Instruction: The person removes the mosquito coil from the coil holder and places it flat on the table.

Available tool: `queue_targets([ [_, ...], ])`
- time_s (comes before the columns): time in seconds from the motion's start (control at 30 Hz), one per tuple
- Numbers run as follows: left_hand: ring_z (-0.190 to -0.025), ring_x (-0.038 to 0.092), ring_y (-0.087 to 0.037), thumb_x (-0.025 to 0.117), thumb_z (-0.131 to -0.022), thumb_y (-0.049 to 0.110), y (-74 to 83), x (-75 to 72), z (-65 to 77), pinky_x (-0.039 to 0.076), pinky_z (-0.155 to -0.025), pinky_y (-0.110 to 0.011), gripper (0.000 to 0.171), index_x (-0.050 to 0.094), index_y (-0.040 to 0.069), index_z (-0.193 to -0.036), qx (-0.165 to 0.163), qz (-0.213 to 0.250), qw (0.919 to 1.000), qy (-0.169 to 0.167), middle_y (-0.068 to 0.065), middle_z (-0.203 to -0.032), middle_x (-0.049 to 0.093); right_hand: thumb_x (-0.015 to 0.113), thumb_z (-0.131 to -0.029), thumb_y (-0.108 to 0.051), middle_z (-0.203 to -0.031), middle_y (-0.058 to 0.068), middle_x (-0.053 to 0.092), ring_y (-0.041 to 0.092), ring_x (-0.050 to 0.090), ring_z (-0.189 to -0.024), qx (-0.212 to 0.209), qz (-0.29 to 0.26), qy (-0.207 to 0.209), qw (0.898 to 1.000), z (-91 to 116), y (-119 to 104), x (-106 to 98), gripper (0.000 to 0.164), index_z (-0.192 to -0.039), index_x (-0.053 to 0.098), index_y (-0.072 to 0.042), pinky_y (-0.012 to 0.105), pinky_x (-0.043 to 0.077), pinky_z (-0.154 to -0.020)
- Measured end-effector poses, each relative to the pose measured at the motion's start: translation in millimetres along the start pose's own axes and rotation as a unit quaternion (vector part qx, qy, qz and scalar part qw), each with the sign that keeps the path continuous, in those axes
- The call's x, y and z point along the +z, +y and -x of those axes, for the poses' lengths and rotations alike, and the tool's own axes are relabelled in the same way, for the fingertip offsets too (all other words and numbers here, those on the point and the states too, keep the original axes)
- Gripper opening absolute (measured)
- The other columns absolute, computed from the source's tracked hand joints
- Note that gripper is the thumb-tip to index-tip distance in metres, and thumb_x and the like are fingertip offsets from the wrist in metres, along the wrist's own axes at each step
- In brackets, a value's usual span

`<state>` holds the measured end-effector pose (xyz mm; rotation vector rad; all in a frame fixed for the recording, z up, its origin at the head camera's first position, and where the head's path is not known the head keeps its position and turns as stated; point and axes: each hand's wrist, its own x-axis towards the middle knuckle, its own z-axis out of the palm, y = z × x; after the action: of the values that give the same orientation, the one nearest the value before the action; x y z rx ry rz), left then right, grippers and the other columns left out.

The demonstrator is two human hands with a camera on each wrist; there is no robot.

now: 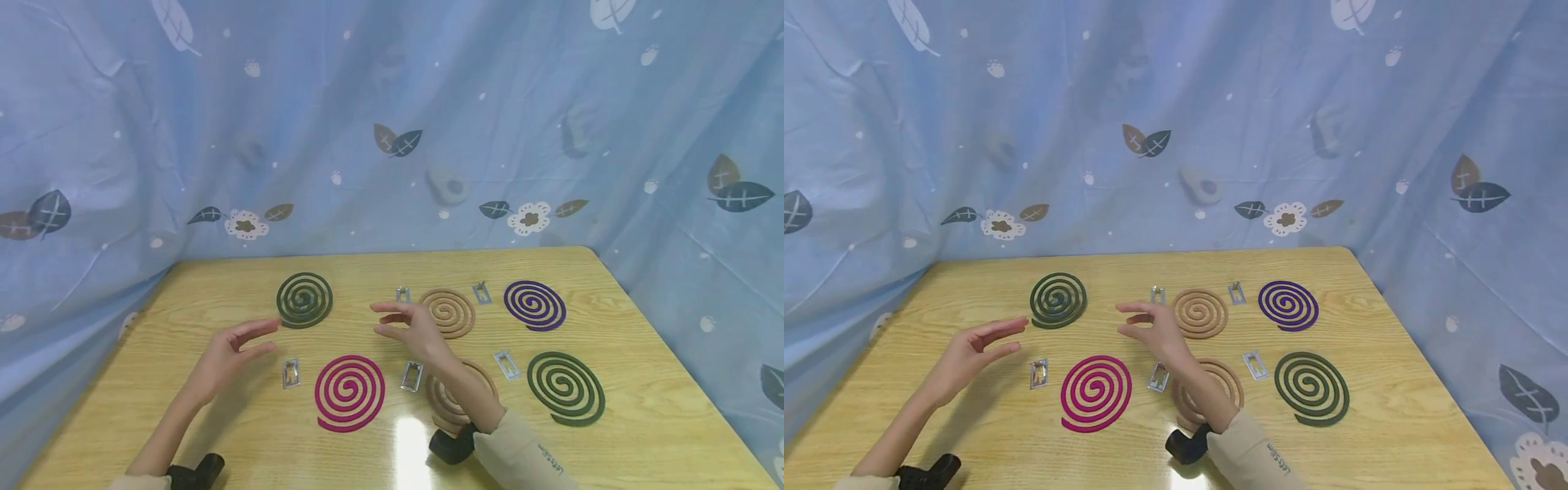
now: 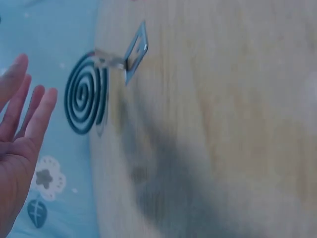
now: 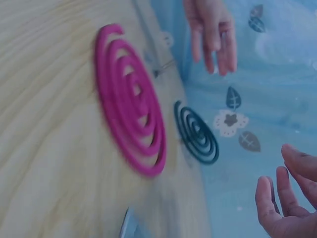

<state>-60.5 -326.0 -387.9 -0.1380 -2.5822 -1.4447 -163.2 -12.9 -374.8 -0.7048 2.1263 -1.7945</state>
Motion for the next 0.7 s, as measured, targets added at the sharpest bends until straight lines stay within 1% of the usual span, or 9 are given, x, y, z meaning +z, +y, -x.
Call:
queue_targets([
  [0.17, -0.108, 0.056, 0.006, 0.067, -0.090, 0.010, -6.4, -8.4, -11.8, 0.045, -0.091, -0.008, 0.039, 0.059, -0.003, -0.126, 0.006, -0.004, 0.9998, 0.018, -0.021, -0.124, 0.061, 0.068, -0.087, -0.002, -0.122, 0.010, 0.063, 0.025, 0.062, -0.104, 0.009, -0.034, 0.020, 0.999, -18.2, -5.9, 18.5, 0.030, -0.118, 0.067, -0.004, 0.032, 0.056, -0.086],
  [0.27, -0.107, 0.057, 0.004, 0.066, -0.091, 0.010, -9.2, -14.1, -18.1, 0.046, -0.090, -0.007, 0.039, 0.059, -0.003, -0.127, 0.003, 0.002, 0.9996, 0.028, -0.020, -0.126, 0.060, 0.068, -0.088, -0.003, -0.121, 0.010, 0.063, 0.023, 0.063, -0.101, 0.012, -0.051, 0.023, 0.998, -30.5, -6.9, 26.5, 0.031, -0.118, 0.067, -0.006, 0.032, 0.055, -0.089],
  [0.37, -0.107, 0.057, 0.003, 0.066, -0.092, 0.013, -11.8, -19.6, -24.1, 0.046, -0.088, -0.007, 0.041, 0.057, -0.003, -0.129, -0.006, 0.005, 0.9994, 0.035, -0.019, -0.127, 0.059, 0.068, -0.088, -0.003, -0.123, 0.011, 0.063, 0.023, 0.064, -0.101, 0.013, -0.076, 0.016, 0.997, -42.4, -7.0, 32.8, 0.032, -0.120, 0.066, -0.006, 0.033, 0.055, -0.091],
  [0.5, -0.109, 0.057, 0.001, 0.066, -0.092, 0.018, -15.3, -24.3, -32.8, 0.047, -0.087, -0.007, 0.045, 0.056, 0.000, -0.131, -0.023, 0.005, 0.9990, 0.038, -0.014, -0.129, 0.060, 0.066, -0.089, -0.001, -0.126, 0.014, 0.061, 0.023, 0.064, -0.102, 0.011, -0.103, 0.011, 0.995, -56.3, -2.4, 38.9, 0.033, -0.121, 0.065, -0.004, 0.031, 0.054, -0.092],
  [0.63, -0.112, 0.058, -0.005, 0.067, -0.092, 0.019, -20.7, -25.6, -39.8, 0.048, -0.088, -0.009, 0.048, 0.054, -0.001, -0.133, -0.030, 0.031, 0.9985, 0.034, -0.012, -0.131, 0.058, 0.065, -0.089, 0.002, -0.125, 0.016, 0.061, 0.025, 0.064, -0.104, -0.001, -0.116, 0.000, 0.993, -69.0, 6.5, 43.4, 0.034, -0.123, 0.062, 0.000, 0.031, 0.054, -0.092],
  [0.7, -0.113, 0.058, -0.007, 0.067, -0.092, 0.017, -24.7, -25.5, -42.2, 0.048, -0.089, -0.011, 0.048, 0.053, -0.003, -0.133, -0.026, 0.047, 0.9981, 0.030, -0.011, -0.132, 0.058, 0.064, -0.090, 0.002, -0.126, 0.017, 0.061, 0.026, 0.063, -0.106, -0.001, -0.116, -0.010, 0.993, -75.0, 11.1, 45.3, 0.035, -0.124, 0.061, 0.001, 0.031, 0.055, -0.091],
])
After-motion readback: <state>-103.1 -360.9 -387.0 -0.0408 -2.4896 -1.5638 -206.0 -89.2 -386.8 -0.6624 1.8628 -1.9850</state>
